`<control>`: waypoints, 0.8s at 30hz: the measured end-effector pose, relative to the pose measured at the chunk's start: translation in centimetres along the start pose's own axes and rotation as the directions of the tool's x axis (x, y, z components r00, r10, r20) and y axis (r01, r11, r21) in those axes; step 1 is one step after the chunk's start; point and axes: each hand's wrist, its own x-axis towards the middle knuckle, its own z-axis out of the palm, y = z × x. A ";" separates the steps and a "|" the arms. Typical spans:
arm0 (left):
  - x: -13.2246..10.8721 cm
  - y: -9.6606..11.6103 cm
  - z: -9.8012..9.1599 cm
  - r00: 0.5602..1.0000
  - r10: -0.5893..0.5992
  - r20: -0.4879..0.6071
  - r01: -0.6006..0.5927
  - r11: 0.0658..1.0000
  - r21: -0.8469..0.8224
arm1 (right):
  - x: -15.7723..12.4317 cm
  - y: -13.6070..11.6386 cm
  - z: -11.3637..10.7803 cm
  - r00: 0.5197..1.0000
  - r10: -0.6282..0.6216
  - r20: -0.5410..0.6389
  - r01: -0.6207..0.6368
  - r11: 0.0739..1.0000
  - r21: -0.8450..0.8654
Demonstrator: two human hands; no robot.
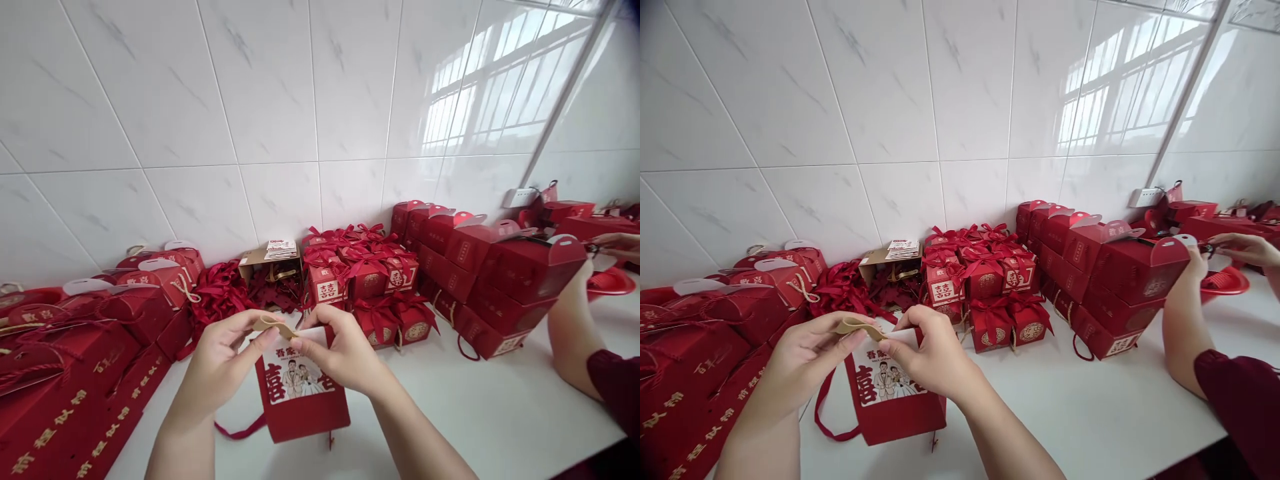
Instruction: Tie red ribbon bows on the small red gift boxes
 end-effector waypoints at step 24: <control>-2.5 4.3 15.1 0.875 0.437 0.209 -0.411 0.898 -0.158 | -20.7 6.9 -12.6 0.976 -0.068 -0.206 -0.011 0.933 -0.361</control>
